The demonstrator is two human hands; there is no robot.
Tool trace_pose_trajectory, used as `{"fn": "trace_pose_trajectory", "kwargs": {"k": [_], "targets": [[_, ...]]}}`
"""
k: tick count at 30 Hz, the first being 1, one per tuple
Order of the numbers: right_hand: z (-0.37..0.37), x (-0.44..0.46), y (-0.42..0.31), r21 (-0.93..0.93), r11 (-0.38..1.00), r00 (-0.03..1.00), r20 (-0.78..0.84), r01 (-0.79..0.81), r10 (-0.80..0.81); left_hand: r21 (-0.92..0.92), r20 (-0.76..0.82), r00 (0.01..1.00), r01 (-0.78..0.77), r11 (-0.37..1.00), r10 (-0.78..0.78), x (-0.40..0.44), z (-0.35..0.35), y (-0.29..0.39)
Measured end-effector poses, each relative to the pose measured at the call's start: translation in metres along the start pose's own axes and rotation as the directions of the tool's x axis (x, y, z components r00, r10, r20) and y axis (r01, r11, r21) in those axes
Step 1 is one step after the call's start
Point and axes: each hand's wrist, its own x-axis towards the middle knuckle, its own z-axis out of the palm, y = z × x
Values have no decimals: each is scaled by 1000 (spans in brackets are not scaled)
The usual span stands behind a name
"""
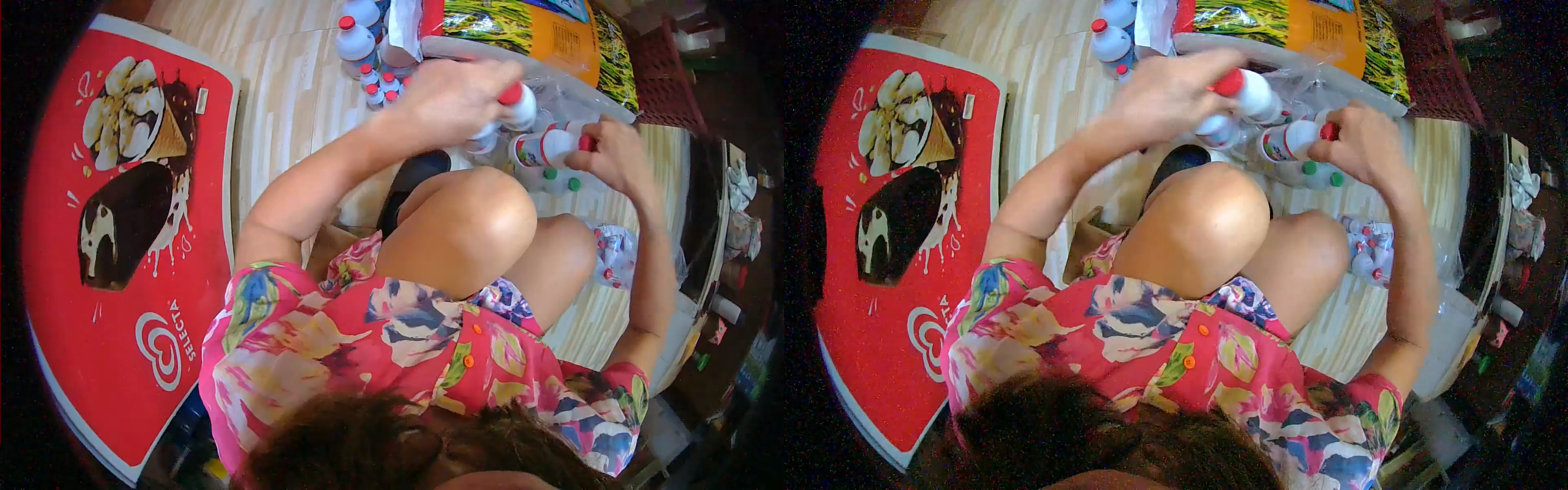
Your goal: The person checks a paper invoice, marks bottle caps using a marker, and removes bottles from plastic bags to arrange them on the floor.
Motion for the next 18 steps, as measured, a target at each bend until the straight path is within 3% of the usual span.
{"fn": "trace_pose_trajectory", "kwargs": {"k": [2,4,6,7,8,9,10,12,15,18], "targets": [[-28,0,-19,36,999,999,24,22,-22,-10,-56,998,18,1000,-19,-22,-38,-10],[-45,19,-40,72,996,994,85,59,-65,127,8,990,137,982,-140,-39,-56,-25],[-30,48,-56,165,959,973,-38,229,-226,232,34,975,207,950,-221,-57,-64,-45],[-24,63,-72,214,946,968,13,244,-252,267,34,971,221,938,-238,-68,-56,-66],[-27,74,-93,294,941,948,218,164,-234,301,35,966,235,924,-257,-78,-47,-86],[-8,92,-105,249,917,927,134,310,-350,324,62,950,270,907,-306,-86,-42,-103],[20,121,-113,216,912,895,213,348,-392,357,90,929,307,882,-359,-92,-34,-121],[47,140,-143,192,860,842,186,474,-506,368,124,897,356,859,-425,-113,-18,-155],[93,168,-183,112,849,791,320,516,-522,337,117,887,387,858,-446,-138,14,-203],[142,190,-202,116,805,759,280,582,-588,295,70,915,362,884,-398,-151,41,-229]]}}
